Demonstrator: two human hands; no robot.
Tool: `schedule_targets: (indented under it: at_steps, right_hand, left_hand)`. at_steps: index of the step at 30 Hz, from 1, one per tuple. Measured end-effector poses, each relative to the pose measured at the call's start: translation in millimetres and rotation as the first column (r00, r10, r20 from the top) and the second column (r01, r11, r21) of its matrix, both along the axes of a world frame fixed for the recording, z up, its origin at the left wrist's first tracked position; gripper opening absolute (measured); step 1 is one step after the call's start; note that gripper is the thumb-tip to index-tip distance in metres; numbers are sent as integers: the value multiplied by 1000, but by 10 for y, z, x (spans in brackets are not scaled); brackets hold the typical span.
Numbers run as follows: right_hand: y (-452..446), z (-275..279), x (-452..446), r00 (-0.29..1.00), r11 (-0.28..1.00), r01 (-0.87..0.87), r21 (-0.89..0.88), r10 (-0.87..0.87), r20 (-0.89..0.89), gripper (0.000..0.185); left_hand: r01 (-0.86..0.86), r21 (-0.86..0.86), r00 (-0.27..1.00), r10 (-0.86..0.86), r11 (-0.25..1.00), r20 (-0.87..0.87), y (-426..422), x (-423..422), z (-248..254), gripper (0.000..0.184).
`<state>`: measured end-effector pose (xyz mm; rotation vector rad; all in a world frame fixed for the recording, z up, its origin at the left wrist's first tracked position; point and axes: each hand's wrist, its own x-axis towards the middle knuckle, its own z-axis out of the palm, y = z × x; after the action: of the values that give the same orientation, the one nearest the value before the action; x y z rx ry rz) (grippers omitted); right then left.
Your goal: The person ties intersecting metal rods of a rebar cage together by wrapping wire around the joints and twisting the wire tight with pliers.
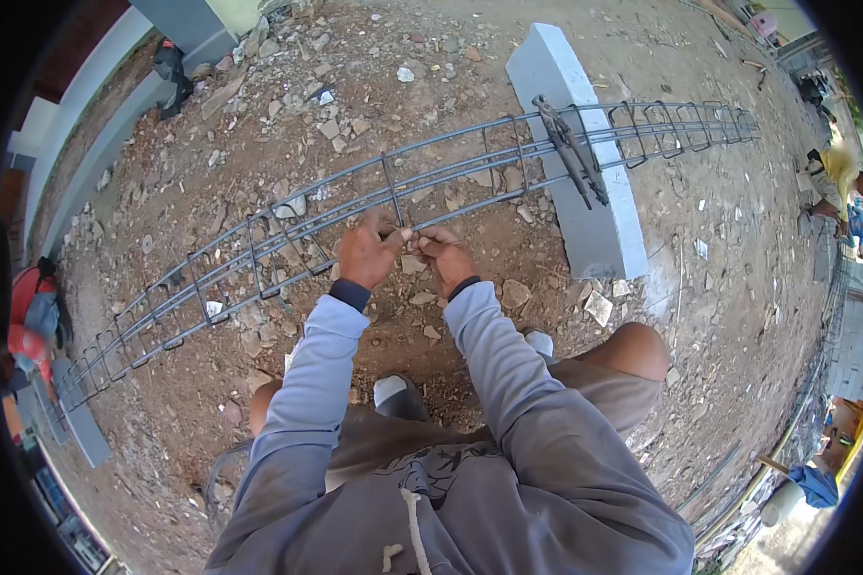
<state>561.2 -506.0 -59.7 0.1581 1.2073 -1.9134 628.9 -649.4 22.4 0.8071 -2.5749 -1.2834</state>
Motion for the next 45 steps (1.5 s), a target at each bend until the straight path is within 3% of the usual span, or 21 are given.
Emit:
schedule_targets:
  at_steps: [3,7,10,15,19,21,24,27,30,34,37,40,45]
  right_hand:
    - [-59,-82,-89,993,985,-114,-133,110,-37,11]
    - [-53,11,-103,990,983,-138,-118,134,-39,13]
    - [-85,-20,-171,987,978,-154,-143,147,-59,15]
    - [-115,109,-218,985,974,-174,-141,170,-41,17]
    - [-80,106,-124,970,985,-160,57,168,-178,19]
    - [-90,112,4,943,976,-95,195,151,-295,20]
    - [-155,170,156,791,978,106,181,27,-611,21]
    - [-116,323,246,600,900,223,375,176,-780,21]
    - [-154,259,286,609,901,225,372,168,-775,22]
    - [-169,302,272,487,873,295,387,211,-847,18]
    - [-181,344,288,423,836,357,417,253,-870,14]
    - [-202,301,289,367,812,395,430,290,-884,13]
    - [-198,326,267,323,787,416,456,341,-883,12]
  left_hand:
    - [-14,10,1000,14,1000,5,57,39,57,40]
    - [-4,-3,999,4,1000,53,71,34,20,43]
    - [8,-125,999,-14,992,-49,139,53,12,37]
    - [-12,-138,995,-2,990,-101,136,39,-96,21]
    - [-16,-155,994,-1,988,-110,170,15,-93,18]
    - [-35,-64,995,28,997,-100,163,4,-83,18]
    - [-39,-33,994,35,999,-104,173,3,-123,17]
    - [-71,-43,989,64,997,-132,190,1,-168,20]
    - [-65,-75,988,54,995,-144,207,11,-140,23]
    - [-33,-177,993,12,984,-117,225,34,6,23]
    - [-16,-133,988,-5,991,-155,217,94,-7,23]
    - [109,-118,943,-140,987,-302,130,134,-5,21]
    - [94,93,984,-78,991,-161,93,150,41,27]
